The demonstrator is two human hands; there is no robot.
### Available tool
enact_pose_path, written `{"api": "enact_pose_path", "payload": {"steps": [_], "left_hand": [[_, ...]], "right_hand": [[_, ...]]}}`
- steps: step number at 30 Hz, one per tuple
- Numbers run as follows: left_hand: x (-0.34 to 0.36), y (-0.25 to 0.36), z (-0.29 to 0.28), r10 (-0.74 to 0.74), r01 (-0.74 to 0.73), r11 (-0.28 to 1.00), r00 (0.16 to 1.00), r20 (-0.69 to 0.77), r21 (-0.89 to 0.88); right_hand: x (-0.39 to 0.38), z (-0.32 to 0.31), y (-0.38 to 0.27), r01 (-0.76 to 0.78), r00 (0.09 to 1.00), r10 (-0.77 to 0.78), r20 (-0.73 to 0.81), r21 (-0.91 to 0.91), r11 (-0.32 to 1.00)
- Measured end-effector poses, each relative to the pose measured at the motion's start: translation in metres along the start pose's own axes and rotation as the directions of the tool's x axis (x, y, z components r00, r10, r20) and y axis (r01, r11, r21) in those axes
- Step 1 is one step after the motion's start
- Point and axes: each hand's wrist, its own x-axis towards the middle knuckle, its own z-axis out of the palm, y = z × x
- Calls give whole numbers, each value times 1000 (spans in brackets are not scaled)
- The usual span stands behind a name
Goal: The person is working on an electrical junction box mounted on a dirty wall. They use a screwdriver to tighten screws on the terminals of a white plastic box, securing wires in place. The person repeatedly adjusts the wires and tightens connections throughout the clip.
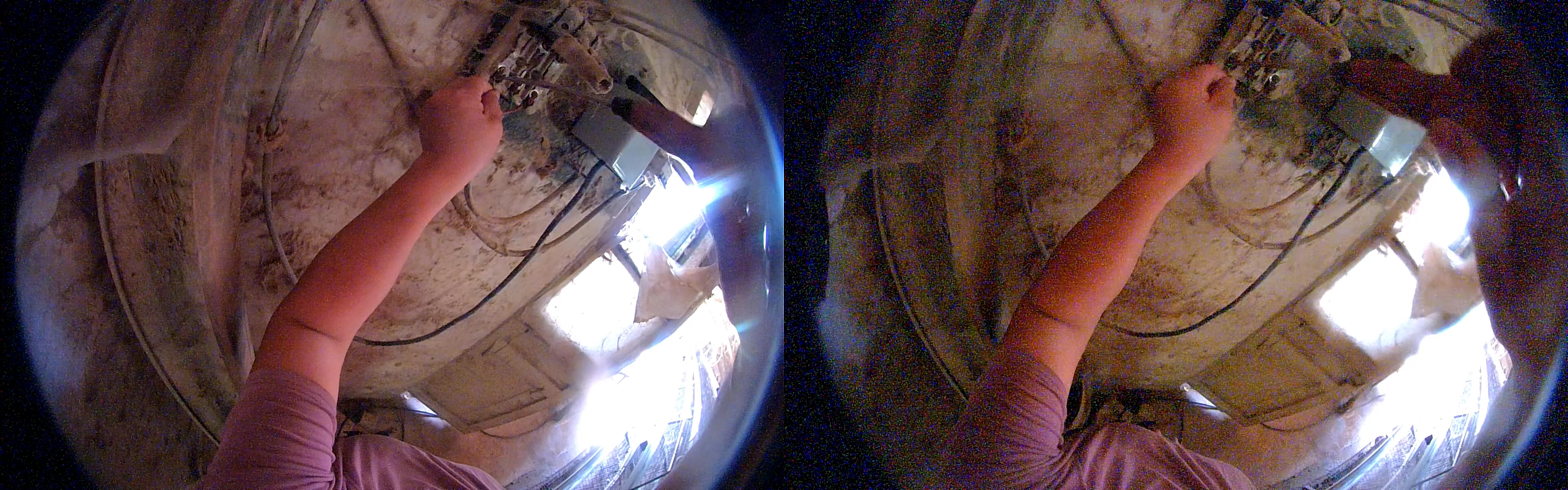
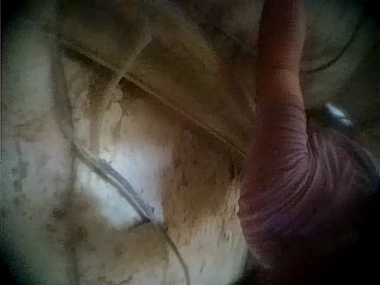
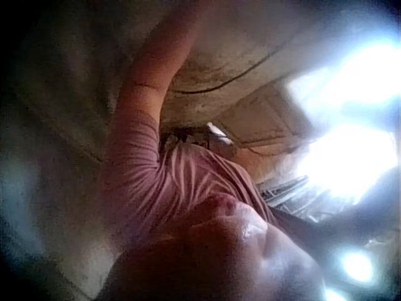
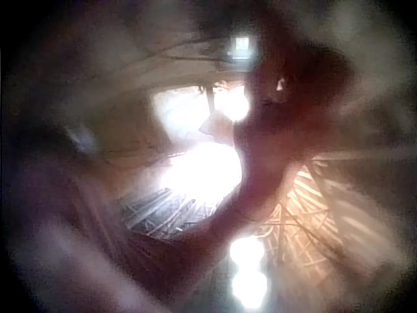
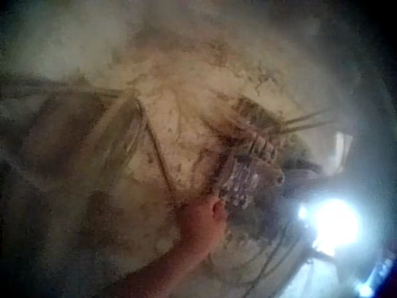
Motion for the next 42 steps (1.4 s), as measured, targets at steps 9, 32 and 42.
{"api": "enact_pose_path", "payload": {"steps": [9, 32, 42], "left_hand": [[0, -5, -5, -3, 2, 998, 1000, 11, 56], [1, 0, -8, -59, 57, 997, 998, 21, 49], [-4, 1, 7, -32, 32, 999, 999, 4, 32]], "right_hand": [[1, 1, 6, 50, 999, -50, 5, -19, 999], [-7, 1, 4, 95, 994, -86, 62, -156, 983], [-14, 4, -2, 113, 990, -90, 111, -224, 968]]}}
